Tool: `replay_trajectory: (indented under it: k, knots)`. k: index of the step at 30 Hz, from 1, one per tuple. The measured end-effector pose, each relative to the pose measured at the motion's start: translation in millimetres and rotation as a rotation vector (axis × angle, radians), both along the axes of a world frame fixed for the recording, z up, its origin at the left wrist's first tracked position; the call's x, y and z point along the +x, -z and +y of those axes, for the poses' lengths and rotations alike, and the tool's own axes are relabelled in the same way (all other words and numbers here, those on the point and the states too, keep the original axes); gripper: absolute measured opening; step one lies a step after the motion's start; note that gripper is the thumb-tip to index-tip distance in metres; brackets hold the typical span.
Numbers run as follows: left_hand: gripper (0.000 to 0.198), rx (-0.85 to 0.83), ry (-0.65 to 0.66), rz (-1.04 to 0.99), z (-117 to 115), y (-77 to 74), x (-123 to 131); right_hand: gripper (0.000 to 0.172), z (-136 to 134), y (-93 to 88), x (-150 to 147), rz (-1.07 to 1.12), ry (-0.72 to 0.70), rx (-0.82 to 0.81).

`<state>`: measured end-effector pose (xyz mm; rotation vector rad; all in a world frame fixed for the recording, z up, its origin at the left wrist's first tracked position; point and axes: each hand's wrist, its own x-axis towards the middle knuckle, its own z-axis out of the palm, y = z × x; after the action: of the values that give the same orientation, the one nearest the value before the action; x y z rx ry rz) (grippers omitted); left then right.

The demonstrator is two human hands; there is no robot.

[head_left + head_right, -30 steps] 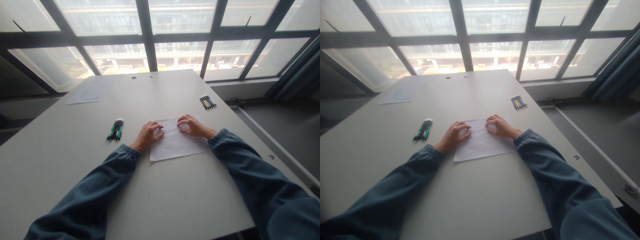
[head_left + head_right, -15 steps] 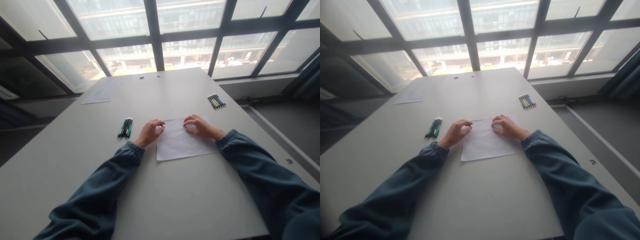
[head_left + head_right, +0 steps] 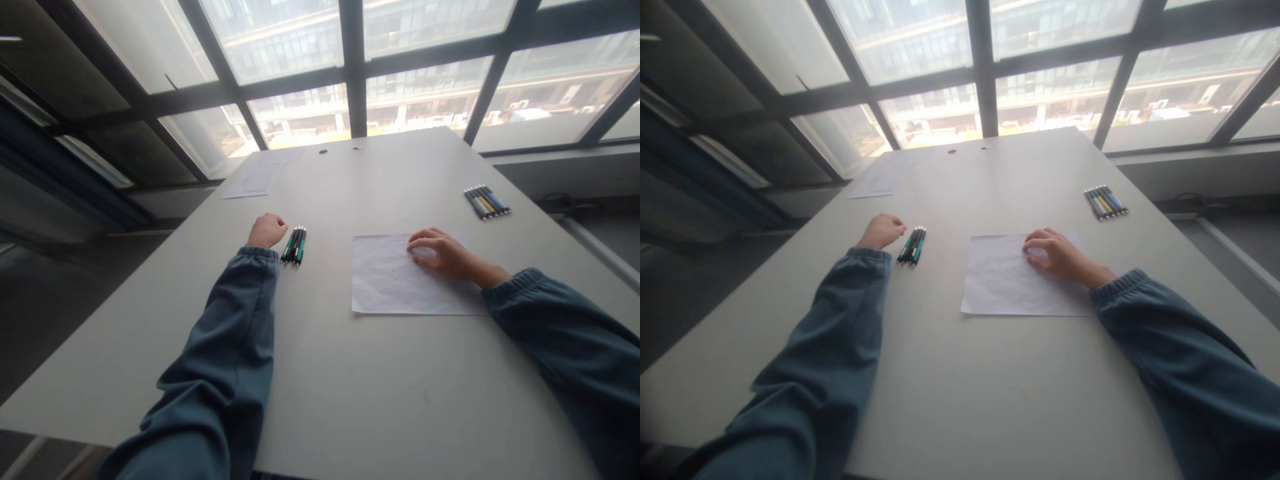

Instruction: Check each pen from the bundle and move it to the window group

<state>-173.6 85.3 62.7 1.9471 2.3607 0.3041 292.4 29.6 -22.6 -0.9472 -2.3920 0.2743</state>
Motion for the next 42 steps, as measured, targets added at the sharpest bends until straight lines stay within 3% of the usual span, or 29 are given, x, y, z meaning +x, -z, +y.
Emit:
replay_trajectory:
  k: [14,19,23,29,34,38,42]
  knots:
    - [0.017,-0.121,-0.015,-0.209,6.0,19.7,-6.1,0.02,-0.5,-0.6,-0.8,0.033,0.002,-0.007]
    - [0.022,-0.148,-0.044,-0.201,2.9,11.5,-5.2,0.02,-0.5,-0.7,-0.6,0.016,-0.001,-0.008]
    - [0.031,-0.062,-0.058,-0.245,-0.1,-3.8,-0.5,0.022,-0.1,0.9,-1.0,0.014,0.01,-0.017]
    - [0.034,-0.002,0.16,-0.643,-22.3,-31.0,46.6,0.027,-1.7,0.1,-3.4,0.011,-0.003,-0.024]
    - [0.021,-0.079,0.405,-0.793,-54.8,-40.8,103.3,0.024,-3.7,-5.5,-5.6,0.035,-0.017,0.014]
    - [0.016,-0.113,0.557,-0.951,-75.1,-29.7,140.7,0.02,-8.5,-15.0,-9.5,0.151,0.003,0.052]
    - [0.014,0.017,0.583,-1.127,-89.2,-5.0,170.5,0.018,-13.2,-23.9,-12.4,0.125,0.035,0.097]
